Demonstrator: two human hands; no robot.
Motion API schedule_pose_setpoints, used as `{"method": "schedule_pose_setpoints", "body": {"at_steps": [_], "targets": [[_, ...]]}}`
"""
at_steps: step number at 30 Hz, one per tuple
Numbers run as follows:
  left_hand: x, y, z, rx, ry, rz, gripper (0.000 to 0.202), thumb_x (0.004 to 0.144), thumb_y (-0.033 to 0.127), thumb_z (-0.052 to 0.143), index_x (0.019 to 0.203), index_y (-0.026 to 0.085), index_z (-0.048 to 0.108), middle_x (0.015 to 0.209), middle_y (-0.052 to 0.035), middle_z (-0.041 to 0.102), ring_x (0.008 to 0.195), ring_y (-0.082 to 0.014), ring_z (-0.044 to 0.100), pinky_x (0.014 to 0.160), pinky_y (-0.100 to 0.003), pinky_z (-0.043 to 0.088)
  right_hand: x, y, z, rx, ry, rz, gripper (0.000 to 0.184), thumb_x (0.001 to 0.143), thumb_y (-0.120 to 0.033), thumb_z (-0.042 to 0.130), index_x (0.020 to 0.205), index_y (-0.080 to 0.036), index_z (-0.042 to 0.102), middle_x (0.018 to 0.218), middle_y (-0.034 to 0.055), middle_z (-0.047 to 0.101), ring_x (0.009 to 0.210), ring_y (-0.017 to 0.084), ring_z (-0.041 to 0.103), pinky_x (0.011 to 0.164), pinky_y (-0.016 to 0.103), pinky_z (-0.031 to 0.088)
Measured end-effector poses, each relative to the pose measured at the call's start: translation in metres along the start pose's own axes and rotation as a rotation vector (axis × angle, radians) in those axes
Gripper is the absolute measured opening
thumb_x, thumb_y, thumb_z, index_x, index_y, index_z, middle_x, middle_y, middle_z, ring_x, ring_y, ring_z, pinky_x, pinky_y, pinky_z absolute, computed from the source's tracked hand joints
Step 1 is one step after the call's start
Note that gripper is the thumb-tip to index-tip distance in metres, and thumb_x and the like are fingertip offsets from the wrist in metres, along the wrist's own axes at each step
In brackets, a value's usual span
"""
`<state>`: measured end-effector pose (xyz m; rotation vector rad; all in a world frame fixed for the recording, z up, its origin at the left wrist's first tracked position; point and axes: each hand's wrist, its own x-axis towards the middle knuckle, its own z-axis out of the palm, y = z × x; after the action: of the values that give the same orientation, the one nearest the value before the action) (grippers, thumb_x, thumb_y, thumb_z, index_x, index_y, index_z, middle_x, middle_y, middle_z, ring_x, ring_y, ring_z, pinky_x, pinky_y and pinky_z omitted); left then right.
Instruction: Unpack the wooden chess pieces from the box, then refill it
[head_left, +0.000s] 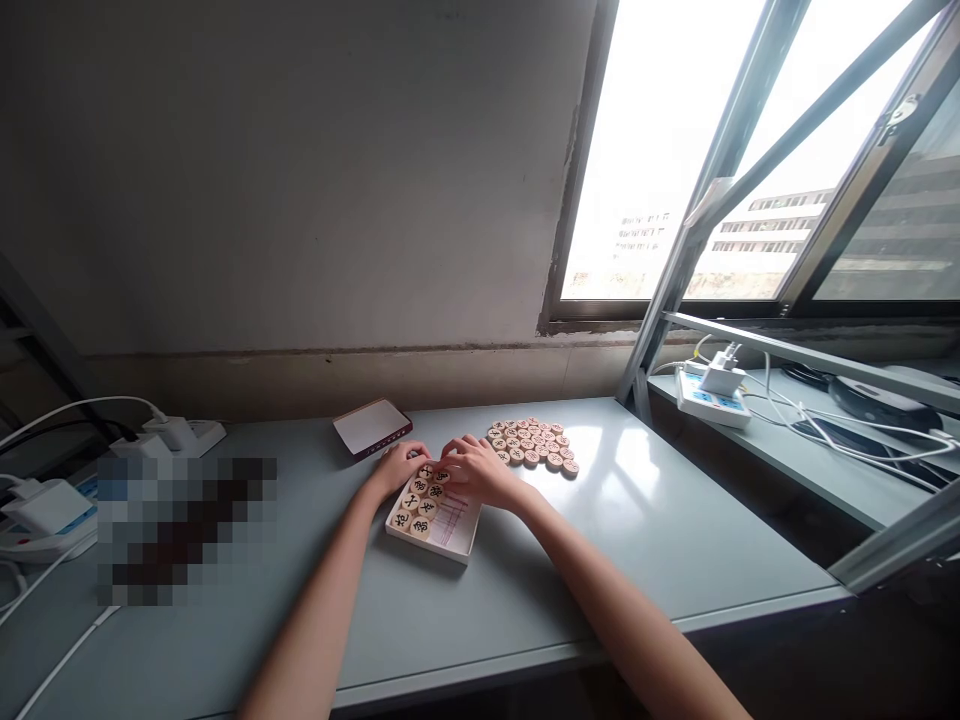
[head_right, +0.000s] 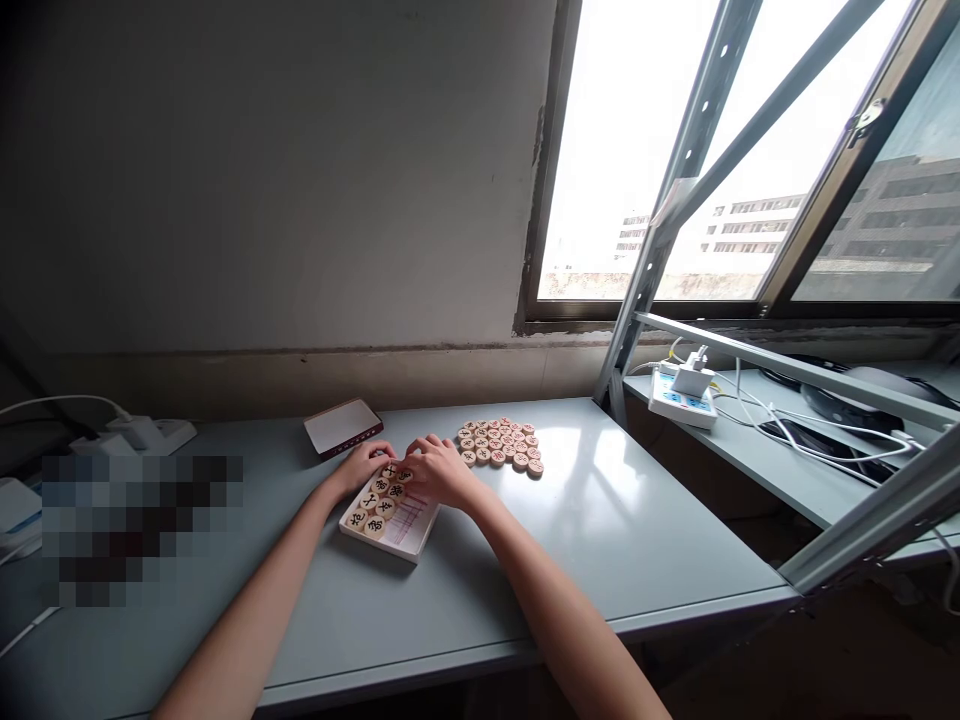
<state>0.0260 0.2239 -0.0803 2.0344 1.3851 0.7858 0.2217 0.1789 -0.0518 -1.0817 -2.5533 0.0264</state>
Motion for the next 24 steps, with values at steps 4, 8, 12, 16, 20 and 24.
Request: {"method": "schedule_pose_setpoints", "body": {"at_steps": [4,8,12,16,20,24], "targets": [[-0.001,0.001,0.0,-0.005,-0.006,0.01,0.021,0.068,0.033,0.047,0.067,0.018,0.062,0.074,-0.0029,0.065,0.074,-0.0184,0.057,0.07,-0.027,0.044,0.0,-0.001,-0.003,0.023,-0.013,0.017,0.026,0.078,-0.031,0.063,0.104,-0.028,0.064,0.109,0.0039,0.056,0.096,0.02,0.046,0.079,0.031,0.037],[-0.001,0.0,0.001,-0.021,-0.014,0.01,0.02,0.068,0.031,0.047,0.068,0.018,0.062,0.074,-0.0025,0.065,0.074,-0.018,0.058,0.068,-0.026,0.044,0.0,-0.003,-0.003,0.009,-0.021,0.044,0.026,0.078,-0.032,0.064,0.104,-0.027,0.063,0.109,0.0044,0.056,0.097,0.021,0.047,0.08,0.034,0.036],[-0.001,0.0,0.0,-0.01,-0.006,0.007,0.02,0.068,0.03,0.047,0.069,0.018,0.063,0.075,-0.0033,0.066,0.074,-0.0183,0.058,0.07,-0.026,0.044,0.001,0.0,-0.001,0.06,0.015,0.081,0.022,0.077,-0.034,0.065,0.096,-0.024,0.064,0.106,0.0046,0.058,0.098,0.021,0.047,0.083,0.034,0.034],[-0.003,0.003,0.0,-0.014,-0.001,-0.001,0.02,0.069,0.031,0.047,0.068,0.017,0.062,0.074,-0.0032,0.065,0.074,-0.019,0.058,0.067,-0.026,0.045,0.002,0.015,-0.002,0.23,0.166,0.243,0.028,0.081,-0.048,0.056,0.097,-0.025,0.062,0.103,0.0031,0.059,0.096,0.019,0.049,0.081,0.031,0.035],[-0.004,0.006,0.001,0.0,0.027,-0.034,0.019,0.069,0.029,0.047,0.067,0.018,0.062,0.073,-0.0024,0.065,0.073,-0.0183,0.058,0.064,-0.026,0.044,-0.001,0.033,-0.002,0.12,0.273,0.463,0.029,0.086,-0.046,0.048,0.099,-0.024,0.062,0.101,0.0042,0.06,0.097,0.02,0.049,0.08,0.032,0.035],[-0.005,0.008,0.003,0.031,0.051,-0.046,0.018,0.07,0.029,0.047,0.067,0.019,0.062,0.071,-0.0019,0.065,0.072,-0.0181,0.057,0.064,-0.026,0.043,-0.006,0.041,0.002,-0.158,0.173,0.496,0.024,0.088,-0.038,0.048,0.095,-0.023,0.065,0.099,0.0081,0.061,0.096,0.024,0.048,0.085,0.038,0.03]]}}
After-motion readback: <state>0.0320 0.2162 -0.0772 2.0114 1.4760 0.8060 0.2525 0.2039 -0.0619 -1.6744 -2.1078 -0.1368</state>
